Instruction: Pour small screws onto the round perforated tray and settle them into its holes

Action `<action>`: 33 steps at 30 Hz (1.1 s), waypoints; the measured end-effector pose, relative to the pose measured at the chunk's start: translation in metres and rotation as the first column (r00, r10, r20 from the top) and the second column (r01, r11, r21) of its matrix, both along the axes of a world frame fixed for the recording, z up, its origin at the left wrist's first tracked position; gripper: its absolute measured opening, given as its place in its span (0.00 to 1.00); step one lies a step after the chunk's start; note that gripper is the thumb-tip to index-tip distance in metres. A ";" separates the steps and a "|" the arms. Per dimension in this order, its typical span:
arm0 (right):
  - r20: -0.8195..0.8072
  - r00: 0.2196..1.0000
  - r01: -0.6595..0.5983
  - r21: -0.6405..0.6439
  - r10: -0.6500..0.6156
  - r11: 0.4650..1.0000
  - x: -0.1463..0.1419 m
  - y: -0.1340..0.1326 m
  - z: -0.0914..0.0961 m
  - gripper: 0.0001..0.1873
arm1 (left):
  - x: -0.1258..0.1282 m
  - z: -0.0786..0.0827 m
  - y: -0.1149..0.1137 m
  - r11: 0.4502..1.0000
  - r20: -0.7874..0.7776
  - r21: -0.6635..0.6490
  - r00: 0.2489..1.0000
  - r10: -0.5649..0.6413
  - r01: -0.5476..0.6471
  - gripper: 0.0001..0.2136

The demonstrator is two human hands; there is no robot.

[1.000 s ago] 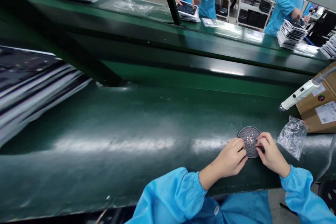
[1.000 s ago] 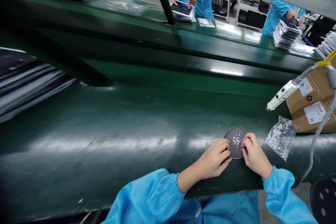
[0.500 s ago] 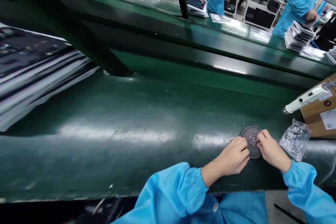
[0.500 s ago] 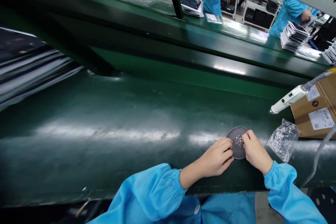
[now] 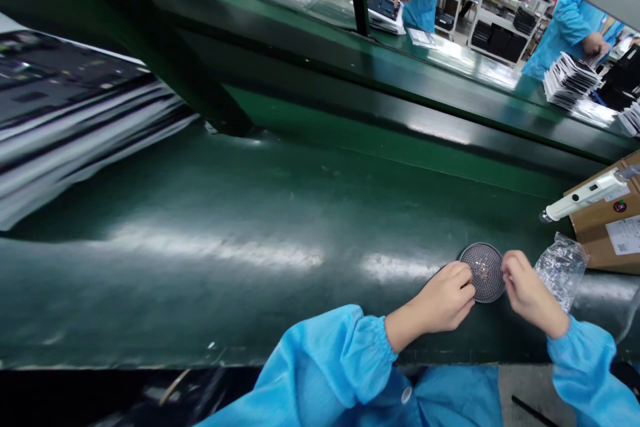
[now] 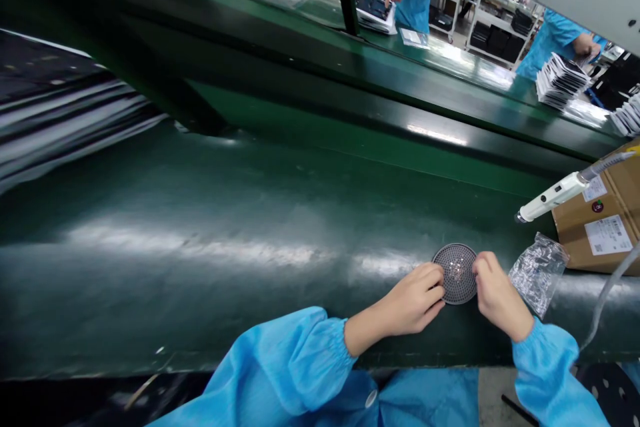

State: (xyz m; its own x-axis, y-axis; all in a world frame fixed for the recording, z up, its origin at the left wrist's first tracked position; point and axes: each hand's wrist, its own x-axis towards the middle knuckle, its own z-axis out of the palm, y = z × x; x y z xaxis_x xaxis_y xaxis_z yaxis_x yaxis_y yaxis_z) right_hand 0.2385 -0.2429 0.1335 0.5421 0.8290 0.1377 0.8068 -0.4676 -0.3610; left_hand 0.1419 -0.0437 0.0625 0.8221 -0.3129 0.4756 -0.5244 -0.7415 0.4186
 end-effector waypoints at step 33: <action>-0.040 0.963 0.268 0.091 -0.266 0.959 0.015 0.009 -0.078 0.24 | 0.020 -0.002 -0.032 0.901 -0.157 0.429 0.976 0.150 -0.069 0.39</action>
